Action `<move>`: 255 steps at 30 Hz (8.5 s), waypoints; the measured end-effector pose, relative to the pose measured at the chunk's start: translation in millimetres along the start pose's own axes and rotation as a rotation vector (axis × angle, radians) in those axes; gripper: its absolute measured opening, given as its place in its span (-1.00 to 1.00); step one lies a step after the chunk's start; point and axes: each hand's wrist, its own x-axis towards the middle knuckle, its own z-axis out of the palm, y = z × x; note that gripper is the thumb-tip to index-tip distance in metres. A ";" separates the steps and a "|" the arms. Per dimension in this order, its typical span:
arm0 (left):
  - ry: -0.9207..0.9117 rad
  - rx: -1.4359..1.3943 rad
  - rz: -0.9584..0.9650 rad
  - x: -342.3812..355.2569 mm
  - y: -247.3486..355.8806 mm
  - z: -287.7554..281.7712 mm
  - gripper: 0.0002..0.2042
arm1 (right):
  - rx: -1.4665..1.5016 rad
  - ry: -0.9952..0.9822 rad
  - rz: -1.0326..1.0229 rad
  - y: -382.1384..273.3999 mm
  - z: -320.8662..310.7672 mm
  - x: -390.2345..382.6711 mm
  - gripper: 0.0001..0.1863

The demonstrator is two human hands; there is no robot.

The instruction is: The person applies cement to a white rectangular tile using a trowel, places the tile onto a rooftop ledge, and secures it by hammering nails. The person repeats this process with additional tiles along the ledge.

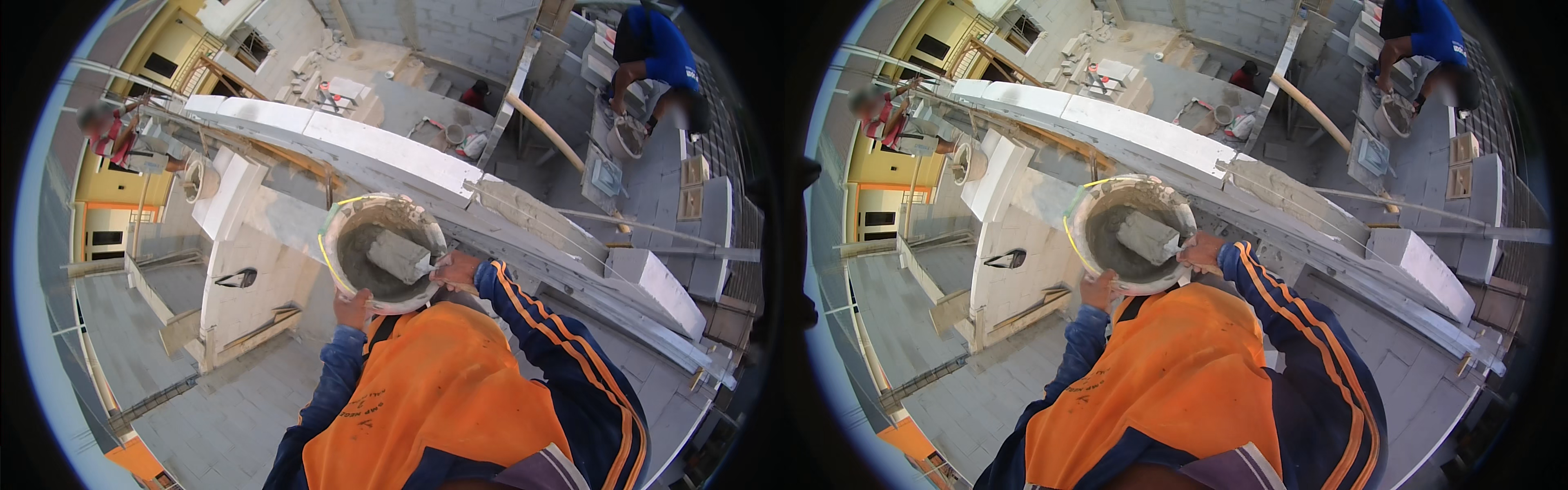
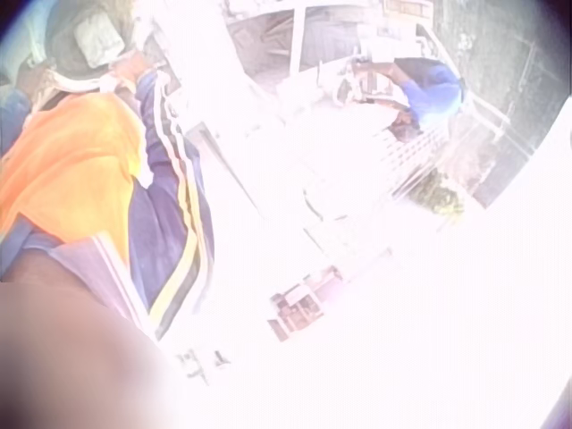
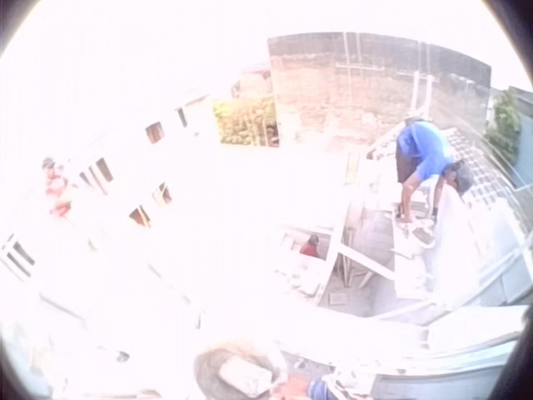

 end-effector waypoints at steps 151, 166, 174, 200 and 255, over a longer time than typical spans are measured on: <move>0.084 0.208 -0.608 290.0 103.3 -146.9 -0.55 | 0.083 1.300 0.247 -54.5 75.8 246.6 -0.62; -0.156 0.244 -0.534 293.7 120.0 -118.7 -0.39 | 0.416 1.573 0.444 30.0 47.4 154.8 -0.56; -0.317 0.347 -0.325 270.2 109.1 -85.8 -0.47 | 0.101 1.203 0.254 -13.7 113.6 89.4 -0.55; -0.963 0.549 -0.116 175.5 83.3 33.2 -0.58 | 0.202 1.131 0.117 32.9 174.7 28.2 -0.63; -0.452 0.355 -0.285 21.0 -36.1 86.7 -0.56 | -1.362 1.175 1.038 221.8 -137.4 -422.8 -0.70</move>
